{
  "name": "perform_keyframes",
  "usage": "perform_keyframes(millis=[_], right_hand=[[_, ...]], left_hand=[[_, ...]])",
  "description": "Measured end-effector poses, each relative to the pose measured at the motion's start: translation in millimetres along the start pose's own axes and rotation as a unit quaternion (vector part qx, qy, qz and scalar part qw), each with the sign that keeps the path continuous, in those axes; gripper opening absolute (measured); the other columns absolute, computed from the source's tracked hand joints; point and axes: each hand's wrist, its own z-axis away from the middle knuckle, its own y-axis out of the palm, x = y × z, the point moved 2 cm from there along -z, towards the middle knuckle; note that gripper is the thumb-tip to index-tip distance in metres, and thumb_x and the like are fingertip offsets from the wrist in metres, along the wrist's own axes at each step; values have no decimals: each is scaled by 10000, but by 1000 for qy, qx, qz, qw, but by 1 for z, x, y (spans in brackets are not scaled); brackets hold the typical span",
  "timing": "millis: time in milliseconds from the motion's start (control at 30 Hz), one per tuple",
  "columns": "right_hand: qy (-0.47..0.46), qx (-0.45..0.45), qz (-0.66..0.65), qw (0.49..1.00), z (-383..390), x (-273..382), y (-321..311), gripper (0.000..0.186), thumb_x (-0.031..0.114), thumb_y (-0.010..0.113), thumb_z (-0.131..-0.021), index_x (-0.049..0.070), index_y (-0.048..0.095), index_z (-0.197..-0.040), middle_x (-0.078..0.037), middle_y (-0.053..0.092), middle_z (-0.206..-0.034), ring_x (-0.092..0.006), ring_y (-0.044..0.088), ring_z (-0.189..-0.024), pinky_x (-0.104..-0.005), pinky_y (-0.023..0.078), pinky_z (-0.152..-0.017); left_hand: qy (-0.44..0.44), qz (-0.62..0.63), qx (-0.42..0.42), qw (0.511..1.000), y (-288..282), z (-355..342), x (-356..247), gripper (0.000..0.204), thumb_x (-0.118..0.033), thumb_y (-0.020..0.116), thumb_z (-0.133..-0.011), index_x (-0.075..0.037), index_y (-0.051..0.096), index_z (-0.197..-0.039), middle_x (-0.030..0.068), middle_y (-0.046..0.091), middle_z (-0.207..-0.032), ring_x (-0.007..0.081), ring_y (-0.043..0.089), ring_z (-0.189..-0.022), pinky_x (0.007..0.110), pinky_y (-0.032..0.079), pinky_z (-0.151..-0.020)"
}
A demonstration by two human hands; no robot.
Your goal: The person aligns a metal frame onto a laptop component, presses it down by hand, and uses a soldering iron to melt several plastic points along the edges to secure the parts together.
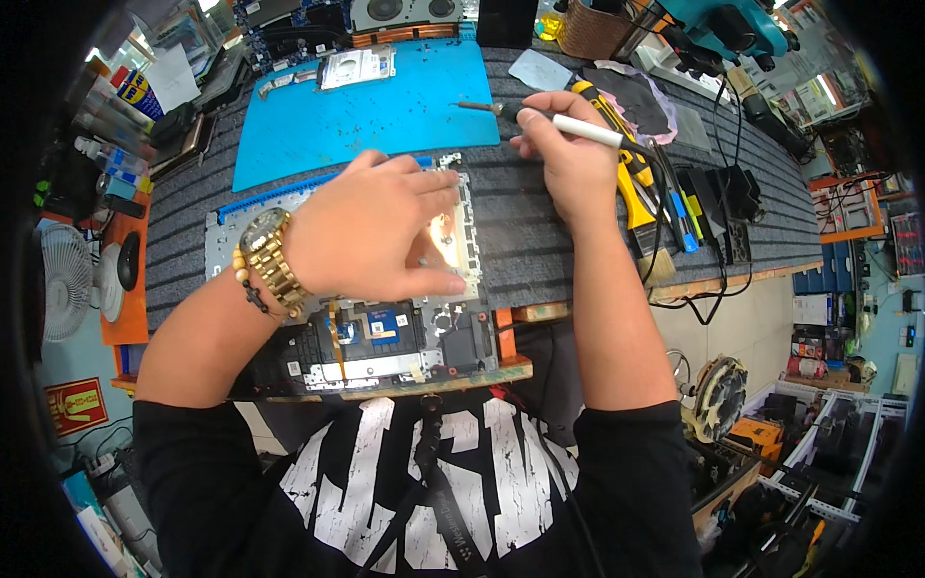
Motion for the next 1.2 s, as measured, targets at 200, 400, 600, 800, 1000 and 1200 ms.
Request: perform_keyframes(millis=[200,400,600,800,1000,1200], right_hand=[[46,4,-91,995,38,15,-23,195,-27,732,-1028,-22,690,-1218,-56,698,-913,-158,679,-755,-436,696,-902],[26,4,-48,998,56,7,-24,148,-30,766,-1011,-7,712,-1147,-27,678,-893,-106,635,-746,-432,698,-926],[2,-7,91,996,63,3,-25,142,27,824,-984,10,753,-1105,-20,740,-941,-86,660,-807,-287,595,-818],[-15,-4,164,986,63,5,-24,173,91,868,-952,13,786,-1083,-8,769,-986,-81,659,-905,-269,526,-813],[-8,-5,186,983,65,9,-22,178,95,873,-944,14,789,-1078,-7,770,-993,-89,666,-915,-276,537,-831],[-4,-5,180,984,65,8,-20,172,92,869,-947,14,788,-1078,-14,777,-1001,-90,677,-925,-275,544,-841]], left_hand=[[2,0,-12,1000,2,1,-1,818,-675,830,-912,33,786,-1319,180,758,-1480,339,704,-1310,474,515,-1097],[-13,2,21,1000,-3,-2,-1,821,-684,830,-903,31,796,-1307,169,763,-1471,335,706,-1297,476,514,-1083],[-24,2,51,998,-7,-7,-2,846,-694,830,-894,39,797,-1315,165,766,-1466,331,702,-1302,482,506,-1086],[-18,-8,33,999,-4,-5,-3,859,-703,824,-894,46,798,-1313,176,766,-1462,329,701,-1304,481,502,-1081],[-18,-10,46,999,-5,-6,-2,853,-701,823,-896,46,799,-1307,178,772,-1448,332,709,-1289,476,503,-1071],[-14,-16,38,999,-4,-6,-3,855,-699,825,-893,50,800,-1305,178,778,-1431,331,713,-1281,471,504,-1069]])
